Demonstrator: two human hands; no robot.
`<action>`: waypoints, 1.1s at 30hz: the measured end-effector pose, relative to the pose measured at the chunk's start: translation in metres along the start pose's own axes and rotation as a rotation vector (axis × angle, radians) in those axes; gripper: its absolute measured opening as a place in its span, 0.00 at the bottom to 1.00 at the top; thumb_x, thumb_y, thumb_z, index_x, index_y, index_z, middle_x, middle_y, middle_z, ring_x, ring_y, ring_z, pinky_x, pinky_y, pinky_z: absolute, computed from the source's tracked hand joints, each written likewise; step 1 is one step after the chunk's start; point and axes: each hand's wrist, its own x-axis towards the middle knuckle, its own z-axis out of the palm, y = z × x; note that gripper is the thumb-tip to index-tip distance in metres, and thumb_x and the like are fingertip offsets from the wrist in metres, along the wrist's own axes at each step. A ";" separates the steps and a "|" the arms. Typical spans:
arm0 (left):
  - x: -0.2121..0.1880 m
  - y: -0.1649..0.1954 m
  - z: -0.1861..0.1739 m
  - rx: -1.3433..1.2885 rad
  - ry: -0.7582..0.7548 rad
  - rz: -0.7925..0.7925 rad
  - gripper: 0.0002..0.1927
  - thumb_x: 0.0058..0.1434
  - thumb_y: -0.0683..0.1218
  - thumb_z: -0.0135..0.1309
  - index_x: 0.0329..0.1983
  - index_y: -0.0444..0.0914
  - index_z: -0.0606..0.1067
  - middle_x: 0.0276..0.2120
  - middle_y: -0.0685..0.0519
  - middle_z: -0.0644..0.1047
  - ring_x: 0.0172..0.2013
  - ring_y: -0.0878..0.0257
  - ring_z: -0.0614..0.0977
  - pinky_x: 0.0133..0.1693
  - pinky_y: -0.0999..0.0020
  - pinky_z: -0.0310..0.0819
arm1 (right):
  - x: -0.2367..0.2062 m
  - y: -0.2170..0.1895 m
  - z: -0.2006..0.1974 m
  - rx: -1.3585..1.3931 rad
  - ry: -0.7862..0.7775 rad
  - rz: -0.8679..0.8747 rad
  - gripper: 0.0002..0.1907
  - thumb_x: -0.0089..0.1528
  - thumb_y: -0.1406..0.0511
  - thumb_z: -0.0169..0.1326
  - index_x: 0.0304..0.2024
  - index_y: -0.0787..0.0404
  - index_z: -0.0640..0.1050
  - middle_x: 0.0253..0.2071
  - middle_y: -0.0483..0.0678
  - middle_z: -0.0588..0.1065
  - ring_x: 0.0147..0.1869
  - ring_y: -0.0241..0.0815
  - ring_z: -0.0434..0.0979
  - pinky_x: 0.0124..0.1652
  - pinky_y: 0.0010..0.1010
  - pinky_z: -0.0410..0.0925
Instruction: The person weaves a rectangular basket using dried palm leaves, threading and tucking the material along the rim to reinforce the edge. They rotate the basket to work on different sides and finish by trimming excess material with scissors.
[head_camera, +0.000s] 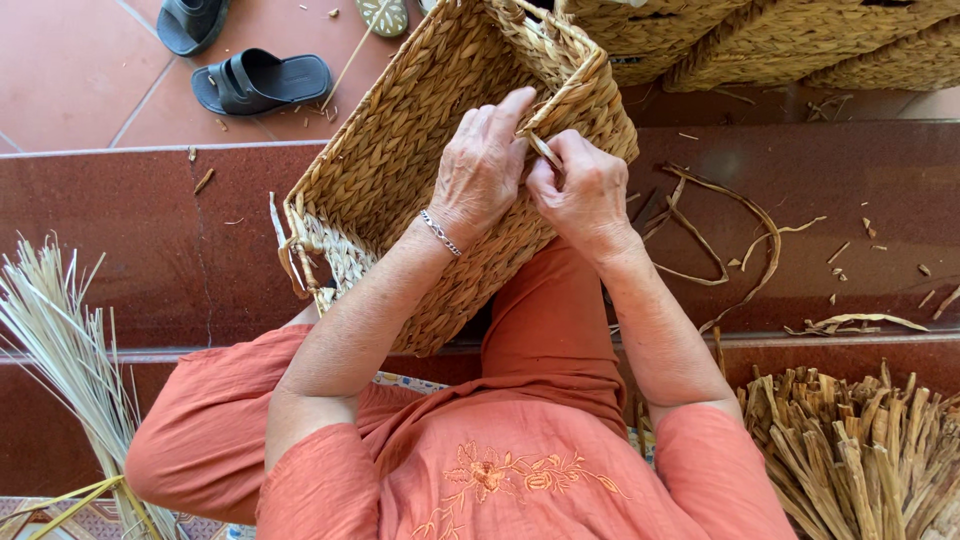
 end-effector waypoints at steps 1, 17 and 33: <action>0.000 0.000 0.001 0.042 -0.016 0.005 0.21 0.66 0.38 0.55 0.62 0.31 0.70 0.40 0.45 0.72 0.43 0.49 0.74 0.45 0.55 0.74 | -0.001 0.001 -0.001 0.084 0.010 0.019 0.05 0.65 0.68 0.54 0.36 0.65 0.76 0.27 0.49 0.77 0.30 0.39 0.79 0.35 0.30 0.73; -0.011 -0.016 0.017 0.260 -0.085 0.094 0.08 0.65 0.38 0.56 0.45 0.34 0.71 0.38 0.45 0.72 0.41 0.50 0.74 0.43 0.58 0.75 | -0.033 0.006 -0.009 -0.046 -0.116 -0.128 0.14 0.72 0.63 0.52 0.31 0.59 0.75 0.28 0.47 0.72 0.37 0.48 0.70 0.42 0.42 0.65; -0.004 -0.010 -0.005 0.170 0.012 0.302 0.17 0.63 0.39 0.58 0.55 0.36 0.71 0.44 0.48 0.76 0.46 0.52 0.79 0.47 0.59 0.80 | -0.033 -0.033 -0.052 0.277 -0.353 -0.090 0.17 0.73 0.58 0.46 0.40 0.61 0.80 0.30 0.48 0.77 0.35 0.41 0.77 0.39 0.35 0.70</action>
